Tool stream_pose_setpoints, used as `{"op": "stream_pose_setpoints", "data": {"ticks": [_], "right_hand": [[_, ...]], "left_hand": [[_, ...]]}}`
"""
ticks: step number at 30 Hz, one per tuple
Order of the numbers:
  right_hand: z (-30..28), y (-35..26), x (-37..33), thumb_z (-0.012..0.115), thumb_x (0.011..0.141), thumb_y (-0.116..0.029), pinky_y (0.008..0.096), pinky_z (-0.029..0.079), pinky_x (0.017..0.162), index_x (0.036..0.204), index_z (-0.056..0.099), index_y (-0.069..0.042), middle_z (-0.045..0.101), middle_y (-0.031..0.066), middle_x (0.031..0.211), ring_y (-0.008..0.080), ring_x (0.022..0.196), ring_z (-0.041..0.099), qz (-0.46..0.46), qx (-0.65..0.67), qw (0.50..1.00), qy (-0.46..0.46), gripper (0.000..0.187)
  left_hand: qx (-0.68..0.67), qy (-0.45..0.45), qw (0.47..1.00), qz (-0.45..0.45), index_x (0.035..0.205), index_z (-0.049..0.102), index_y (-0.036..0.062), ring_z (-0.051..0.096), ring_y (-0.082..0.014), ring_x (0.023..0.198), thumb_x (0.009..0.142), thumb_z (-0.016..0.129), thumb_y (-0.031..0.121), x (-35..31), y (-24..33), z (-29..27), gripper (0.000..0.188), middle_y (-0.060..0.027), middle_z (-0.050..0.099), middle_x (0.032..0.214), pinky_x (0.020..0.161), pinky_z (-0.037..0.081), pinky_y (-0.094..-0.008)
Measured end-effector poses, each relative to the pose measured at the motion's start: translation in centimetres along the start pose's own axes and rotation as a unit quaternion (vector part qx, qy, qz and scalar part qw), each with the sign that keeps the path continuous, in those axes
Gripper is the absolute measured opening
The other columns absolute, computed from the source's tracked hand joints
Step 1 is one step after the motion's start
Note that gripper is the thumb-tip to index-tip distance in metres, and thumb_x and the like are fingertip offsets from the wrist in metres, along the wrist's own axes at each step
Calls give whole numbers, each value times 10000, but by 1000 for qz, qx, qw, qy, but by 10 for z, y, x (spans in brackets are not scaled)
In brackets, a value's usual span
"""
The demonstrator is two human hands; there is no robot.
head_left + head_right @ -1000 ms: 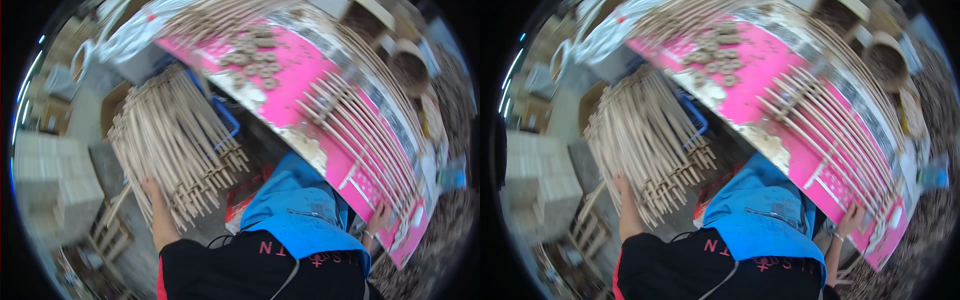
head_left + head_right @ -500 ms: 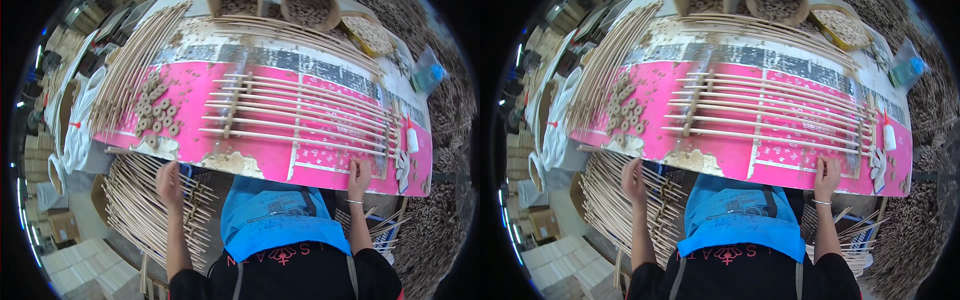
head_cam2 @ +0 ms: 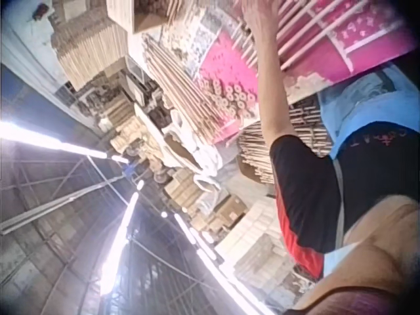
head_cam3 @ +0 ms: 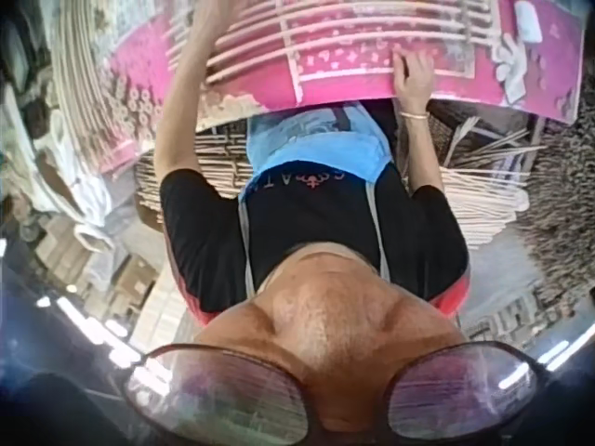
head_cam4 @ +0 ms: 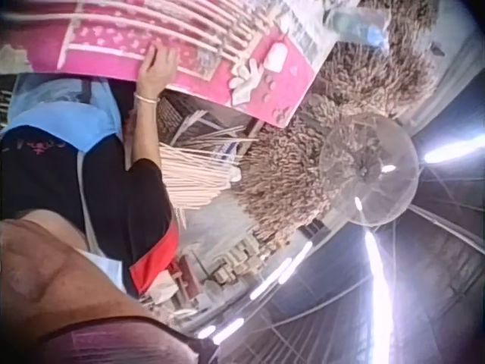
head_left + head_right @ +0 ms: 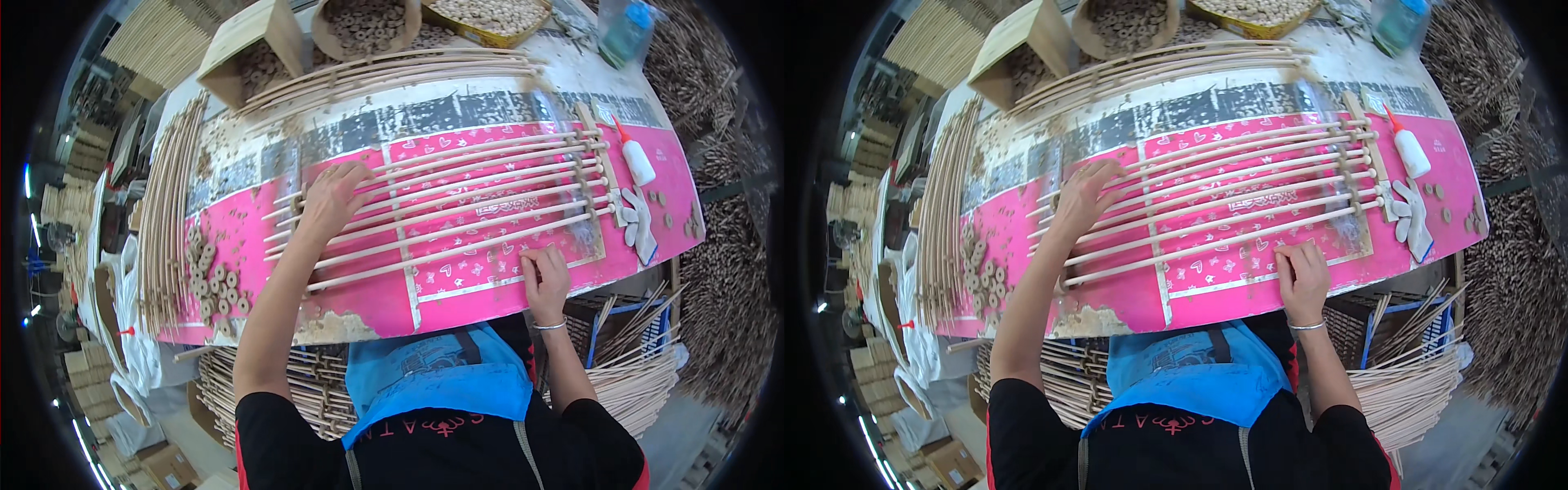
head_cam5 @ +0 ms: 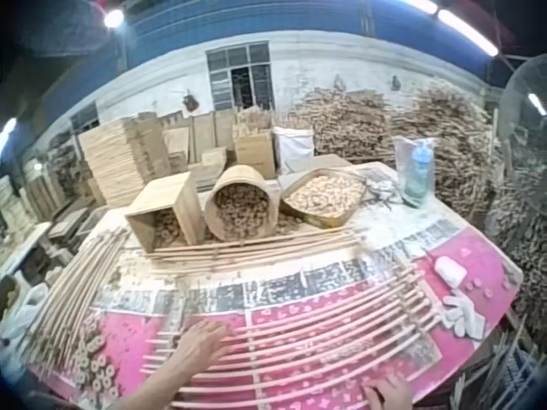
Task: Assembling wooden lattices by inserting rods into rings and frames.
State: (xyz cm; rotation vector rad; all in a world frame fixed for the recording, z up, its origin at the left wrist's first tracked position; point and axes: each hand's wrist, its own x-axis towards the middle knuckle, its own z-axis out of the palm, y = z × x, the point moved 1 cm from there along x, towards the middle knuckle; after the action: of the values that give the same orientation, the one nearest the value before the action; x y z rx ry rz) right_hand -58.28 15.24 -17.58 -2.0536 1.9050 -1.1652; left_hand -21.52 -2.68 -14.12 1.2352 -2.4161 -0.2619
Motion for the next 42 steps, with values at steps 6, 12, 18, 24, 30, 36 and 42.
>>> {"op": "stream_pose_setpoints", "data": {"ticks": [6,12,18,24,30,36,42], "right_hand": [[-2,0,2,724,873,-79,421,485,722,937,702,-55,628,108,867,314,814,611,16,-3,1000,-10,71],[1,2,3,733,862,-72,410,482,704,926,700,-47,619,100,859,301,793,604,13,4,1000,6,76],[-3,1,2,745,849,-63,407,482,694,932,697,-41,609,100,853,296,785,600,14,10,1000,15,98],[-3,-1,1,743,843,-61,405,479,694,941,699,-48,600,96,852,292,783,593,16,10,1000,14,108],[-4,2,3,731,854,-77,399,476,702,936,699,-58,587,92,846,283,796,586,18,8,1000,6,91],[-9,0,2,729,856,-77,404,475,703,935,694,-54,587,96,843,287,797,591,6,1,1000,24,90],[-2,-2,-4,728,864,-79,424,490,730,922,697,-46,608,108,854,316,806,603,17,25,999,20,73]], "left_hand": [[-25,-82,996,-33,1113,635,84,655,-368,1094,800,815,206,15,-4,1,382,-116,675,1139,939,511,-462],[-13,-77,996,-49,1139,604,86,653,-371,1083,738,860,223,19,-5,6,495,-135,675,1151,920,515,-475],[-61,-99,987,-110,1381,530,84,657,-342,1194,734,874,193,32,6,3,740,-165,688,1251,1014,517,-460],[-161,-194,961,-112,1255,599,49,715,-296,1019,745,863,178,37,-22,6,588,-155,721,1083,904,550,-401],[-224,-210,937,-164,1179,643,22,673,-192,990,744,856,117,43,-25,9,493,-98,714,1047,911,528,-345],[-316,-198,911,-176,1264,643,-4,643,-157,1022,765,840,80,50,-6,-6,543,-58,708,1093,954,516,-317],[-290,-114,924,-223,1308,627,-13,620,-136,1058,783,846,55,5,-11,-55,573,-66,684,1126,949,523,-312]]}}
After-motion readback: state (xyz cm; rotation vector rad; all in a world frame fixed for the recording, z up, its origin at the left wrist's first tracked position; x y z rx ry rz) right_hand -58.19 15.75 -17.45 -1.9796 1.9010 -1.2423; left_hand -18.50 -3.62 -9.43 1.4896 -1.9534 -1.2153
